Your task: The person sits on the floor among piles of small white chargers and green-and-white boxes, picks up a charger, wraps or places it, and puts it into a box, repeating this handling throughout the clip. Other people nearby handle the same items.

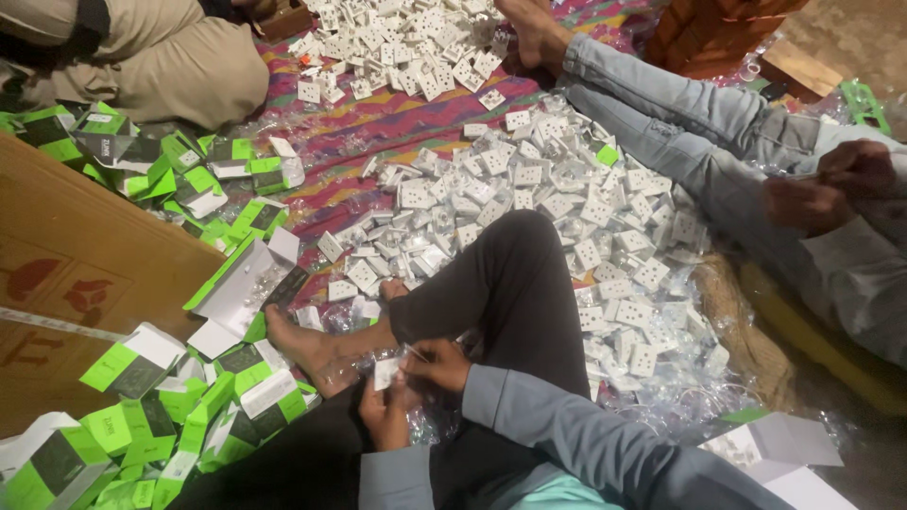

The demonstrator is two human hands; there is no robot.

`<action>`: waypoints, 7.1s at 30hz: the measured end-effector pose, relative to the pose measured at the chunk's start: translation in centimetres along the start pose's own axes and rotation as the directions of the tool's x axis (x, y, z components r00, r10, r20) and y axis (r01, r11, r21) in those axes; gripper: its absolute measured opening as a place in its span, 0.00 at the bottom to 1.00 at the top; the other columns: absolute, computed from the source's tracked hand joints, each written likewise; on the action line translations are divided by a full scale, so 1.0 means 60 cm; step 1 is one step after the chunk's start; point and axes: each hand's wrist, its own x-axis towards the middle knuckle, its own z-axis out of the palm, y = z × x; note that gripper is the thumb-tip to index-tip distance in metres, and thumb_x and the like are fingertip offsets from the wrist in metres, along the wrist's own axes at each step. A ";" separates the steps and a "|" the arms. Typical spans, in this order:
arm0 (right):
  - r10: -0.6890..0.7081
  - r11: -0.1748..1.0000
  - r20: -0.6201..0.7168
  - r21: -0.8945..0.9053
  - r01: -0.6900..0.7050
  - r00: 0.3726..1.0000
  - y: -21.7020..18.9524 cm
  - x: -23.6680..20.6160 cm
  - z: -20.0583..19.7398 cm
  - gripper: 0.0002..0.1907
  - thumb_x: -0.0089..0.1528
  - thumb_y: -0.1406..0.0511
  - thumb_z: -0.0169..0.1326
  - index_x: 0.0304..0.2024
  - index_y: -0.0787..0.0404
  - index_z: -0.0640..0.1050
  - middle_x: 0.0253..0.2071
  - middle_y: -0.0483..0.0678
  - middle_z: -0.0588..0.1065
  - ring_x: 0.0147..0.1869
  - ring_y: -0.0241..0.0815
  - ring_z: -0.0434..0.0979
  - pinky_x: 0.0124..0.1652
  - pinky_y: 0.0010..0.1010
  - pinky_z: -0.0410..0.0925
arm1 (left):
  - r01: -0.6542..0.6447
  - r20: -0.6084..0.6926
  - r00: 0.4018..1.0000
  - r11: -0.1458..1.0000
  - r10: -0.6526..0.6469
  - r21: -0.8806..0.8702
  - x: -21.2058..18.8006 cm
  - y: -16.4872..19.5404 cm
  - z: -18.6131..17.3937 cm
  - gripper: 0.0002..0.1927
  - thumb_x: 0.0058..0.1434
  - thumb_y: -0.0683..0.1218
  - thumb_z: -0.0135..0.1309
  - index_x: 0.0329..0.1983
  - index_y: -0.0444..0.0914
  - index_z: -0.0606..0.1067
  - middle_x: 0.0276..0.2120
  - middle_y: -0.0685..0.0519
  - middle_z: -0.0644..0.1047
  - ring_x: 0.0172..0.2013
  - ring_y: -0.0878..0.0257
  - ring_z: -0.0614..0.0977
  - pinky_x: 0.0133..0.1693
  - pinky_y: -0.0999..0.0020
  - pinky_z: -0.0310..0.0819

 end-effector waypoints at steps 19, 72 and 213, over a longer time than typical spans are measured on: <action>-0.311 0.877 -0.291 -0.456 0.155 0.905 -0.012 0.008 -0.006 0.08 0.64 0.65 0.54 0.39 0.64 0.80 0.35 0.62 0.78 0.42 0.63 0.80 0.40 0.44 0.70 | -0.060 0.029 0.998 0.934 0.053 0.352 -0.017 -0.006 0.025 0.19 0.63 0.47 0.58 0.54 0.32 0.76 0.38 0.52 0.82 0.37 0.68 0.82 0.40 0.73 0.77; -0.285 0.694 0.644 -0.372 0.616 0.710 -0.129 -0.064 -0.082 0.34 0.51 0.55 0.71 0.55 0.64 0.77 0.50 0.53 0.77 0.52 0.51 0.79 0.49 0.37 0.72 | 0.139 -0.460 0.863 0.974 -0.209 -0.181 0.017 0.030 -0.017 0.14 0.62 0.47 0.56 0.45 0.34 0.78 0.38 0.49 0.80 0.36 0.62 0.80 0.37 0.69 0.75; -0.330 0.732 0.254 -0.540 0.416 0.909 -0.077 -0.149 -0.013 0.15 0.59 0.66 0.62 0.46 0.66 0.80 0.27 0.56 0.77 0.29 0.54 0.80 0.31 0.38 0.71 | -0.386 0.294 0.921 0.714 0.257 0.584 -0.076 0.106 0.035 0.30 0.73 0.67 0.33 0.36 0.39 0.70 0.26 0.49 0.75 0.28 0.47 0.80 0.36 0.52 0.71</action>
